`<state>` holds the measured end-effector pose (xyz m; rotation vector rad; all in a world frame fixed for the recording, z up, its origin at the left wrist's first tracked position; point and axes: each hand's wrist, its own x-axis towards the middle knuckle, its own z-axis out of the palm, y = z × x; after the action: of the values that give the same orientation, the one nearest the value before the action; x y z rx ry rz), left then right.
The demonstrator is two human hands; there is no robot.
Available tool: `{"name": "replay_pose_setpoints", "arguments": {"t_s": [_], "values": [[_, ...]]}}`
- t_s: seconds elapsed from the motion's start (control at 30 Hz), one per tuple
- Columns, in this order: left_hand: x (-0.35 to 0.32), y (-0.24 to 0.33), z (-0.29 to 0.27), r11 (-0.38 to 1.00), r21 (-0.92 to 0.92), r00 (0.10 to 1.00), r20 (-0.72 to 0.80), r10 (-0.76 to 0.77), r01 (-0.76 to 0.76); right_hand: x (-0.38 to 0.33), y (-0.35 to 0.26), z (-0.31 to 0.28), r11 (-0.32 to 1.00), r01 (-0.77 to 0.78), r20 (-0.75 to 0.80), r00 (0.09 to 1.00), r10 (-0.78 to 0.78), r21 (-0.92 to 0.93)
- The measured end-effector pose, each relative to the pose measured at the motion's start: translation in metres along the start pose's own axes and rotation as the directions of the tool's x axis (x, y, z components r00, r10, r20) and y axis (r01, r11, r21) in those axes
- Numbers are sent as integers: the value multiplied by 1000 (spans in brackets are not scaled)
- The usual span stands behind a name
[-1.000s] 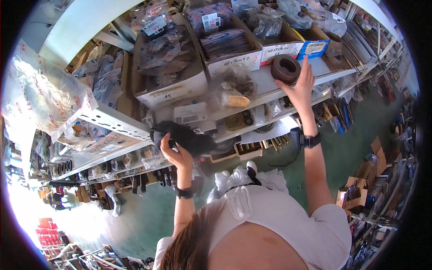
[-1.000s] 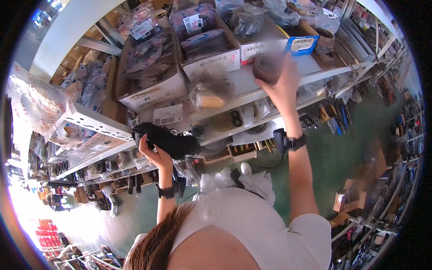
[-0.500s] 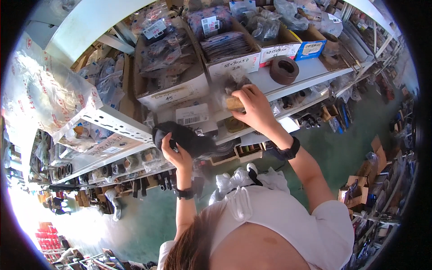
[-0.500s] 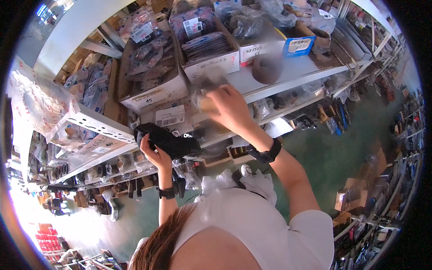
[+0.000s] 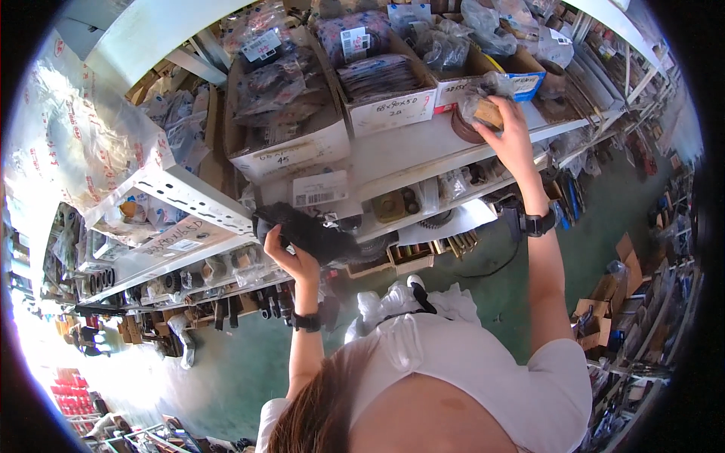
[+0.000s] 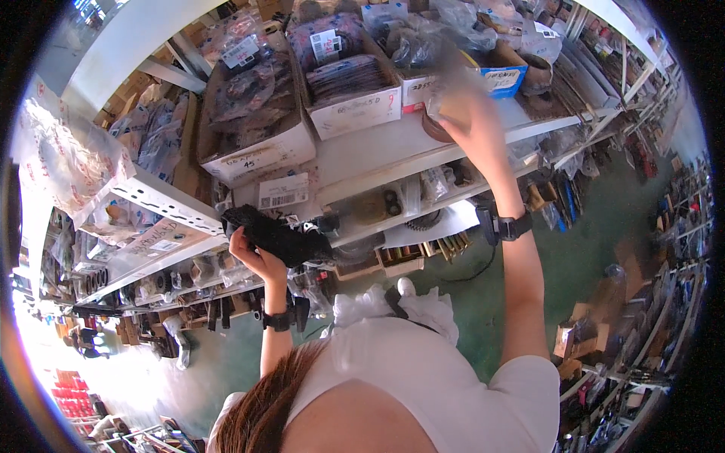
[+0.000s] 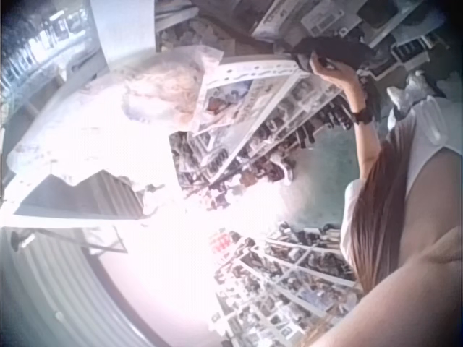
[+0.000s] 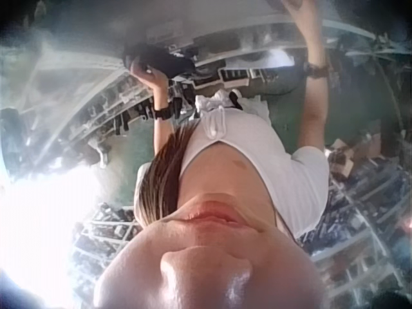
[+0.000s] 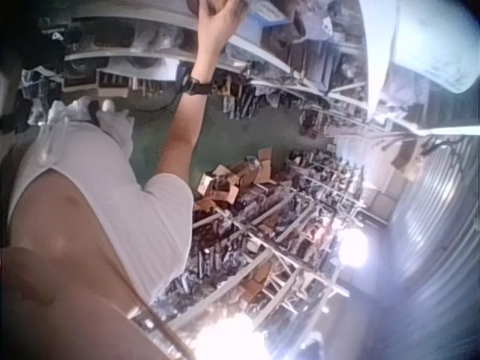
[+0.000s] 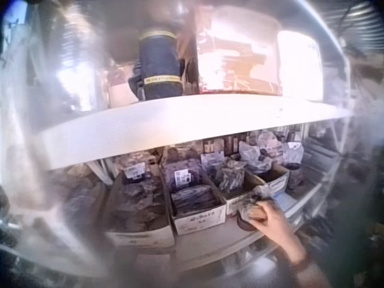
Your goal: The person wipes and cleans various mechanical components including a black casing, a metal ring, and other circular automotive parts with a dark cloth.
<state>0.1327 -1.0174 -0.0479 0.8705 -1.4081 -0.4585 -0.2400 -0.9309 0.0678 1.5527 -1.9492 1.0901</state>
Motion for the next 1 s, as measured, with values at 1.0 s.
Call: {"name": "replay_pose_setpoints", "arguments": {"t_s": [1.0], "values": [[3, 23, -14, 982, -170, 987, -122, -108, 87, -16, -138, 50, 776, 279, 251, 838, -484, 566]]}}
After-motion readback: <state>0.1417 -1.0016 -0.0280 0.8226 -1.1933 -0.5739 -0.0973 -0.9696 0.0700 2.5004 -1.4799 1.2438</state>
